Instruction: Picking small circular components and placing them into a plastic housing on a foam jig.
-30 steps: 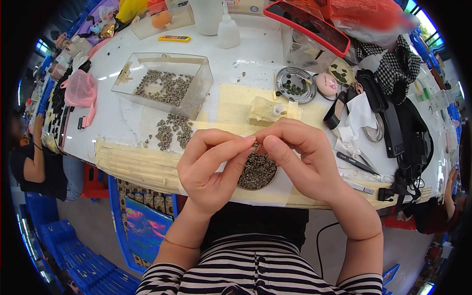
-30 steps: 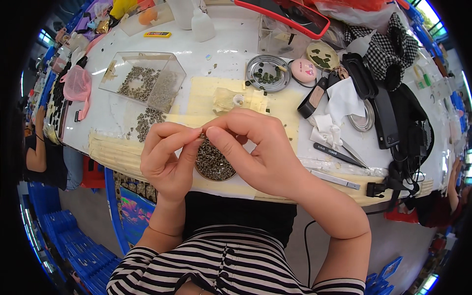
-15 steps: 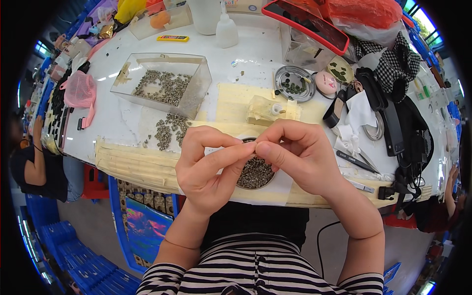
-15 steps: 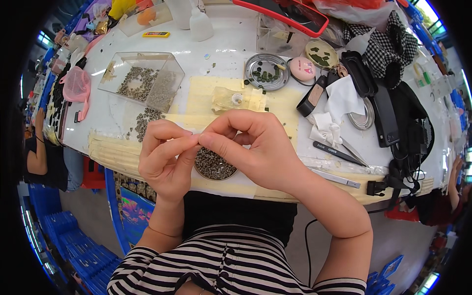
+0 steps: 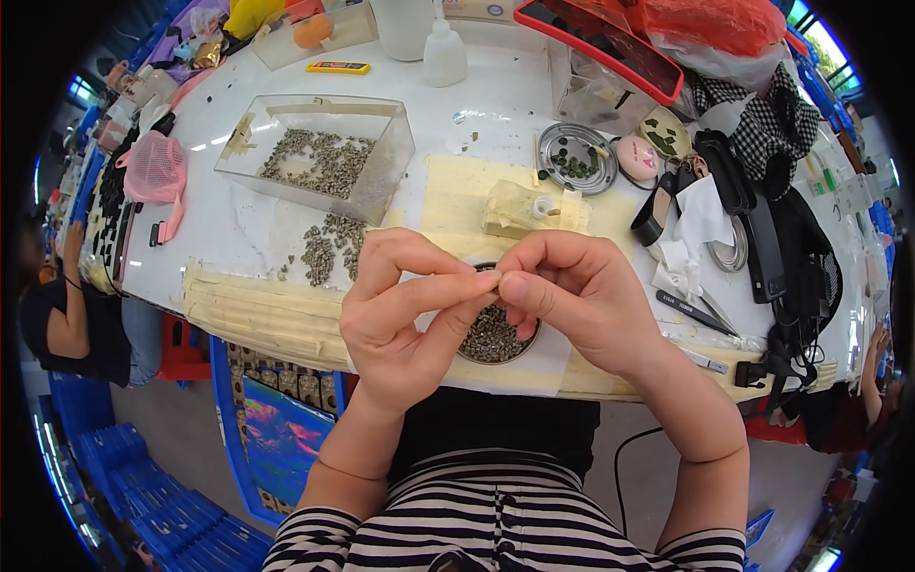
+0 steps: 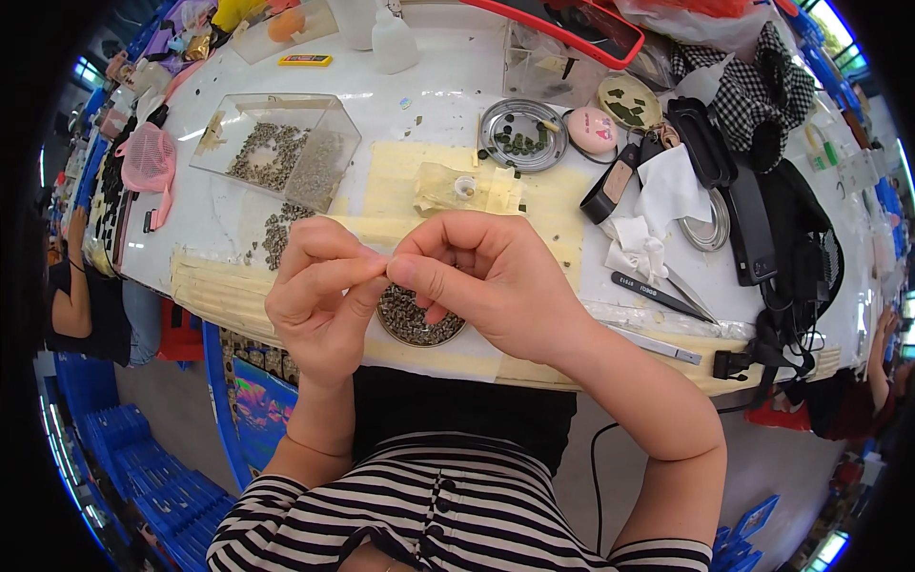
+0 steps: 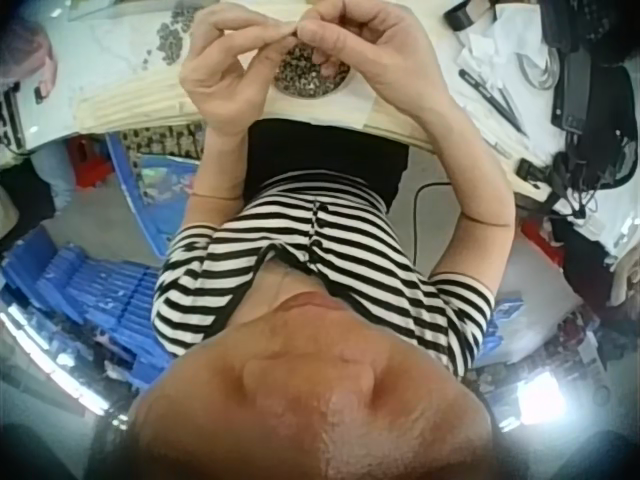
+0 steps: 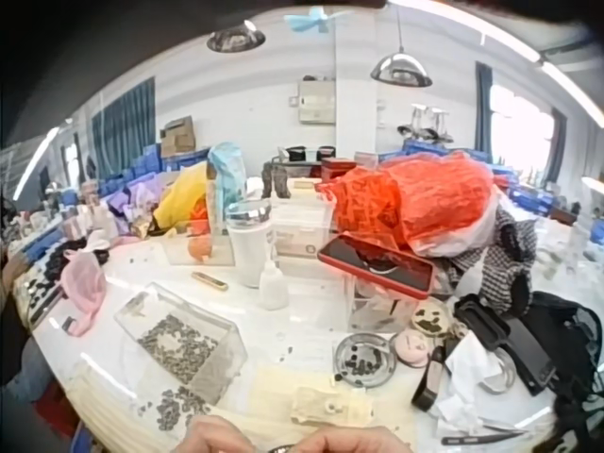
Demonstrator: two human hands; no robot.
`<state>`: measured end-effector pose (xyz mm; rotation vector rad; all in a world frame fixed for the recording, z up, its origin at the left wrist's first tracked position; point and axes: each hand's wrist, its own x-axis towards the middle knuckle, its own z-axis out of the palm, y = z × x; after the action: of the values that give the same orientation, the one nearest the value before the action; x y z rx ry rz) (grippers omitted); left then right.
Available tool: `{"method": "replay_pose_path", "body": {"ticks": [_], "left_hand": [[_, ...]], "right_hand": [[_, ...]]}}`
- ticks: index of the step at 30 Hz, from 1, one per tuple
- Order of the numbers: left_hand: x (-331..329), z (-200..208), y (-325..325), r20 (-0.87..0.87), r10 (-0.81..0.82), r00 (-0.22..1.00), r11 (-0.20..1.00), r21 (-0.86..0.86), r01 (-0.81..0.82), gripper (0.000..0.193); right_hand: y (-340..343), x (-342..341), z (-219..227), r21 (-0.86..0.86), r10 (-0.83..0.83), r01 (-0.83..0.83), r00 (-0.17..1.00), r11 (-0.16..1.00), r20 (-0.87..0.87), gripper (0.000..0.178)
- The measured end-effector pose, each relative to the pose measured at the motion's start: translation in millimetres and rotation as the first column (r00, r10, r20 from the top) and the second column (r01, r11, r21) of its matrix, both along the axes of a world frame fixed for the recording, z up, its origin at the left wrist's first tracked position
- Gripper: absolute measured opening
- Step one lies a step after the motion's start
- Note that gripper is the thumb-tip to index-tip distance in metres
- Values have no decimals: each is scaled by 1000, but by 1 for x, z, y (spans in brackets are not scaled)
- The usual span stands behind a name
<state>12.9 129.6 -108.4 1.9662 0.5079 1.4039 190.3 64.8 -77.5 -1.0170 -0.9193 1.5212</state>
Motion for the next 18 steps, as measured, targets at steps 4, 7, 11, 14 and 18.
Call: {"method": "replay_pose_path", "body": {"ticks": [4, 7, 11, 14, 18], "left_hand": [[0, 0, 1, 45, -55, 997, 997, -59, 58, 19], [1, 2, 1, 26, -38, 999, 999, -34, 39, 19], [1, 3, -2, -1, 19, 1000, 1000, -7, -19, 19], [2, 1, -2, -39, 118, 992, 991, 66, -115, 19], [4, 0, -3, -66, 223, 973, 968, 133, -213, 19]], "right_hand": [[0, -1, 4, -19, 19, -19, 1000, 1000, -7, 17], [-1, 1, 2, -19, 14, -14, 1000, 1000, 11, 17], [-2, -1, 2, 16, -38, 37, 999, 999, 30, 14], [-5, -5, 1, 150, -161, 138, 975, 979, 152, 10], [-6, -8, -2, 458, -367, 183, 861, 870, 353, 6]]}}
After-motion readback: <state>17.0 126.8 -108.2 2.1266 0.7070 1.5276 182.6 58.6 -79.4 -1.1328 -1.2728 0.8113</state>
